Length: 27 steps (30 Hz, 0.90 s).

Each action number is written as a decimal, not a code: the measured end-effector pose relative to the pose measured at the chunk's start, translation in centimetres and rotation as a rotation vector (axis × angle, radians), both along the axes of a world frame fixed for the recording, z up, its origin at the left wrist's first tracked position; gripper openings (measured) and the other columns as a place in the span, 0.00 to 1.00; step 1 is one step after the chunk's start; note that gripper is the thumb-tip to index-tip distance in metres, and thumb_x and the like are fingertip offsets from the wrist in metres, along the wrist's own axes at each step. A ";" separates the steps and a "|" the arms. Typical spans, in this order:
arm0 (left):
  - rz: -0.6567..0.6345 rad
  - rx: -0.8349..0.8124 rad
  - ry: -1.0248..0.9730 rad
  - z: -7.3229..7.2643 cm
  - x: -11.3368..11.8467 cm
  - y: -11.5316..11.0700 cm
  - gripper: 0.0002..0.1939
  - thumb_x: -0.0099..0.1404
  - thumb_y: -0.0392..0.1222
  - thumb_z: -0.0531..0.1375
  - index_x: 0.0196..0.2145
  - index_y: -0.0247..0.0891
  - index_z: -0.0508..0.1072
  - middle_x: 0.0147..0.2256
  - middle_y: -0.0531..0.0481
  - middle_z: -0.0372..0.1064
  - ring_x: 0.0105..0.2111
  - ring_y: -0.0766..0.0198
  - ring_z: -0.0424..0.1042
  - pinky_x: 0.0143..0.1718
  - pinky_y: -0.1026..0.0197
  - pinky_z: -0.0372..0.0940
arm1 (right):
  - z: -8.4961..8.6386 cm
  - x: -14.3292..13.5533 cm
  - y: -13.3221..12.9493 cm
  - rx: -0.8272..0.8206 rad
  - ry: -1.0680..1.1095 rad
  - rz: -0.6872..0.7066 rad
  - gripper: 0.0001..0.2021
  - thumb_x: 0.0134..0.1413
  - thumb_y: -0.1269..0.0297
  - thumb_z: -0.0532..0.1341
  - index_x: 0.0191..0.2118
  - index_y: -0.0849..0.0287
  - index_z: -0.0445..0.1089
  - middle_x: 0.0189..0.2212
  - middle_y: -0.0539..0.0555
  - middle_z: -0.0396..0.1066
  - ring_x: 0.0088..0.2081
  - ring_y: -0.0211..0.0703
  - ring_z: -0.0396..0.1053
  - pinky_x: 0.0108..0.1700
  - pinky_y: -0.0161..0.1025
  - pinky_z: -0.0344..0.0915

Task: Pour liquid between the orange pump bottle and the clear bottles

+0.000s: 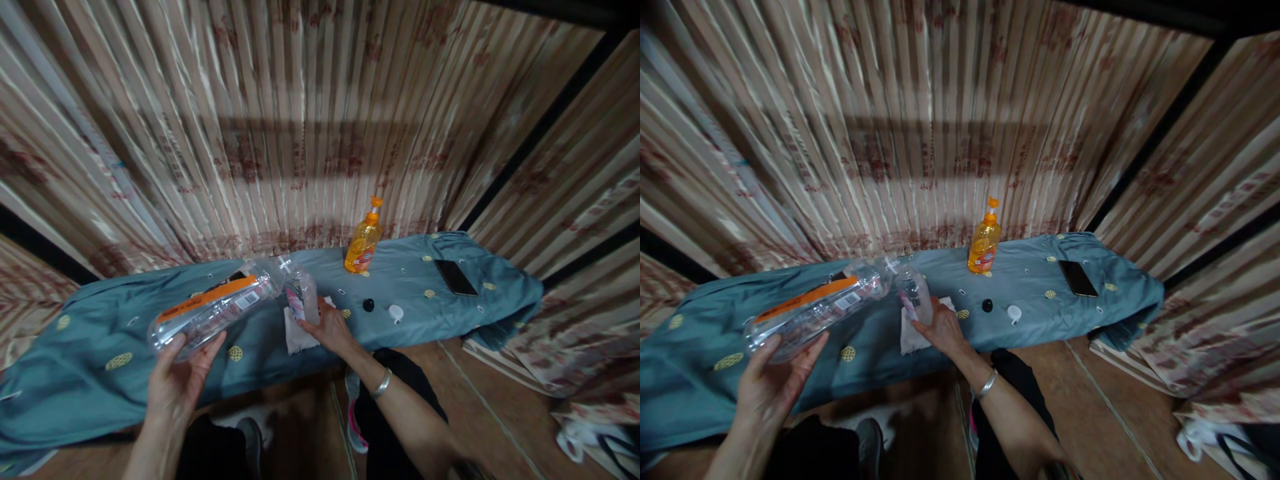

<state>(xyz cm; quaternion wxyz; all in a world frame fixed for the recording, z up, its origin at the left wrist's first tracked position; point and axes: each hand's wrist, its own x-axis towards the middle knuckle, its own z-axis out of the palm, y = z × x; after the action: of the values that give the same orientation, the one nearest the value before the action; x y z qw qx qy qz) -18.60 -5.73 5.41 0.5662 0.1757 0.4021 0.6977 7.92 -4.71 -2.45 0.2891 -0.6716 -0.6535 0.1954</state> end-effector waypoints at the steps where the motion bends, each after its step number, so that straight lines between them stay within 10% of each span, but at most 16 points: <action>1: -0.001 0.002 0.009 0.0 0.0 0.0 0.19 0.39 0.33 0.69 0.33 0.42 0.75 0.42 0.49 0.80 0.37 0.52 0.80 0.34 0.51 0.79 | 0.0 0.0 0.0 -0.003 -0.002 0.002 0.23 0.57 0.57 0.68 0.55 0.61 0.67 0.44 0.60 0.79 0.47 0.55 0.78 0.46 0.41 0.70; 10: -0.024 0.053 0.161 0.2 0.0 -0.4 0.29 0.34 0.45 0.77 0.37 0.42 0.78 0.52 0.45 0.76 0.60 0.40 0.67 0.37 0.54 0.79 | -0.2 -0.1 0.1 -0.024 0.026 0.002 0.24 0.57 0.58 0.68 0.56 0.62 0.66 0.45 0.61 0.79 0.48 0.54 0.78 0.46 0.41 0.68; 27: -0.046 0.097 0.229 0.6 0.2 -0.8 0.34 0.31 0.45 0.79 0.40 0.42 0.80 0.46 0.45 0.78 0.58 0.39 0.69 0.42 0.49 0.78 | -1.8 -0.4 0.3 -0.071 0.159 -0.016 0.25 0.56 0.56 0.69 0.55 0.60 0.66 0.44 0.58 0.79 0.45 0.52 0.78 0.42 0.39 0.68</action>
<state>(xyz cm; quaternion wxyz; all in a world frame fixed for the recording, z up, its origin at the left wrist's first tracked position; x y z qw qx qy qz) -18.44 -6.51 5.98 0.5233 0.2904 0.4258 0.6786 7.56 -4.44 -4.20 0.3178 -0.6691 -0.6158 0.2686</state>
